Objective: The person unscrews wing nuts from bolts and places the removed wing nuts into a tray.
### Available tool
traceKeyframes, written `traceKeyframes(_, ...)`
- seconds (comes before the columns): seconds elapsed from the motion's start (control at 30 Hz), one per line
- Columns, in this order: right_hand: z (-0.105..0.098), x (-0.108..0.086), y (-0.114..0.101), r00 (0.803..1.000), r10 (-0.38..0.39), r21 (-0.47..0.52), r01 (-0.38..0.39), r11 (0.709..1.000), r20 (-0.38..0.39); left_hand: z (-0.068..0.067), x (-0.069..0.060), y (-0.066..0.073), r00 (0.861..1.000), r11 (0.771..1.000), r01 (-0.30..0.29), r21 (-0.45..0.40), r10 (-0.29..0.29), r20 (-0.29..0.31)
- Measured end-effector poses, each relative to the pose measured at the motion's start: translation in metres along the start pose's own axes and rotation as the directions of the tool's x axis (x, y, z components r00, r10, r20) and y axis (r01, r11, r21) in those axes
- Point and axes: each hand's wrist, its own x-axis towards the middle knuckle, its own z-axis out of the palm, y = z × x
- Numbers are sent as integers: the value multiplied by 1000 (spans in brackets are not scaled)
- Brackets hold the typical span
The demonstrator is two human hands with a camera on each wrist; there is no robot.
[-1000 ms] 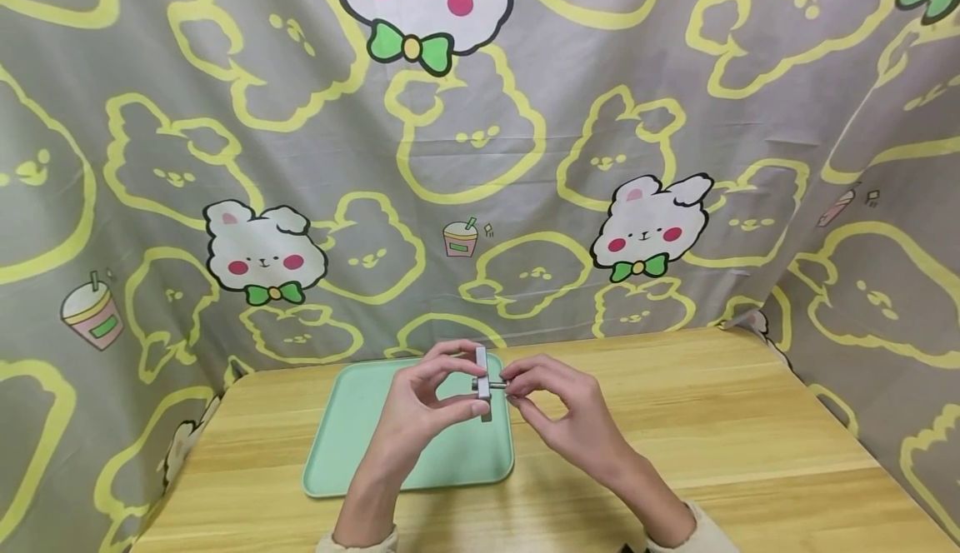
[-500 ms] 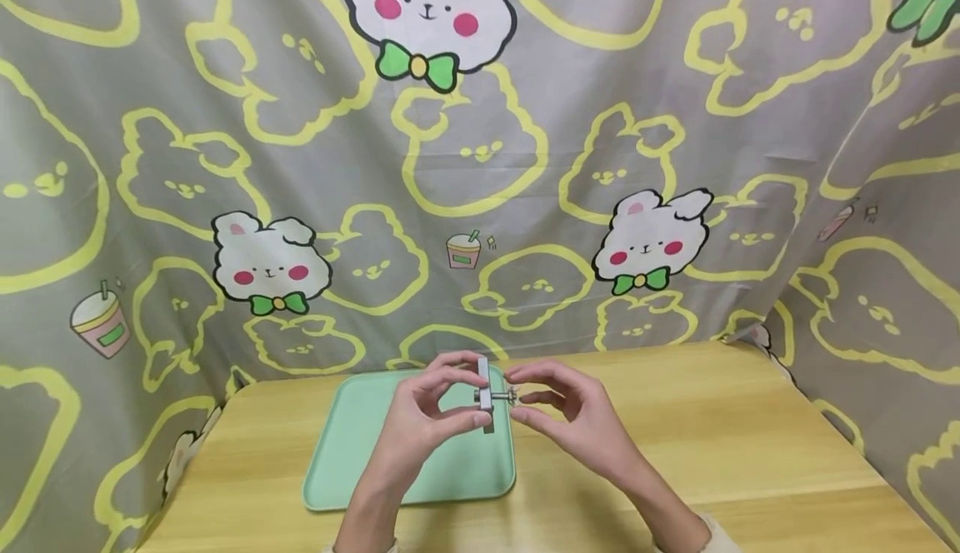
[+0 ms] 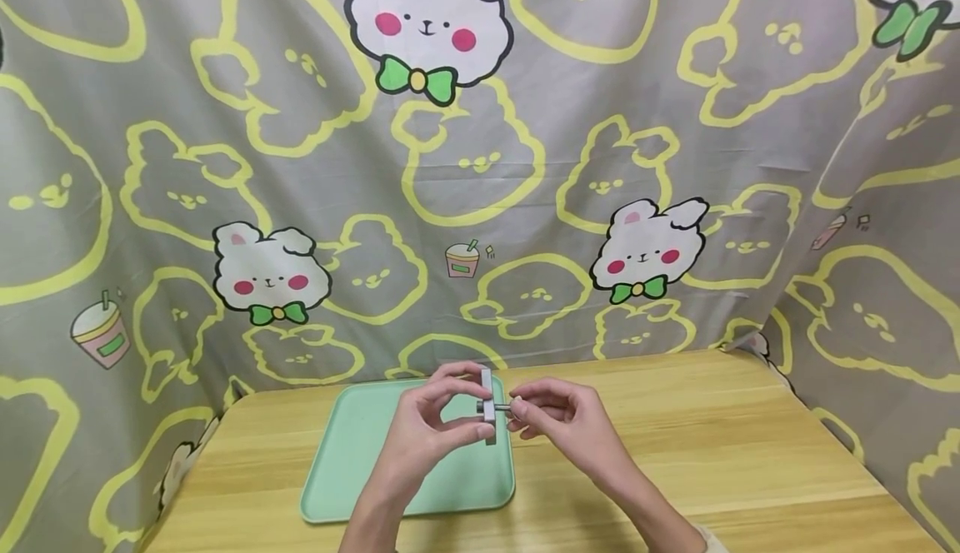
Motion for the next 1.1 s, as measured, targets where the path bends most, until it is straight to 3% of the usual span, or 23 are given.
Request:
traceKeyframes(0.3, 1, 0, -2, 1000, -16, 16, 16, 1000, -8, 1, 0, 0, 1000, 1000, 0, 3, 0, -4)
traceKeyframes(0.5, 5, -2, 2, 987, -157, -90, 154, 984, -32, 1, 0, 0, 1000, 1000, -4, 5, 4, -8)
traceKeyframes(0.67, 10, -4, 5, 945, -327, -226, 311, 923, -34, 0, 0, 0, 1000, 1000, -11, 8, 11, -10)
traceKeyframes(0.9, 10, -4, 6, 894, -448, -323, 425, 846, 4, 0, 0, 1, 1000, 1000, -10, 4, 10, -14)
traceKeyframes(1.0, 8, -3, 7, 855, -517, -328, 499, 802, 36, -1, 0, 1, 1000, 1000, -9, 6, 9, -16)
traceKeyframes(1.1, 7, -2, 7, 802, -593, -353, 576, 738, 69, -1, 0, 2, 1000, 1000, -5, 6, 5, -17)
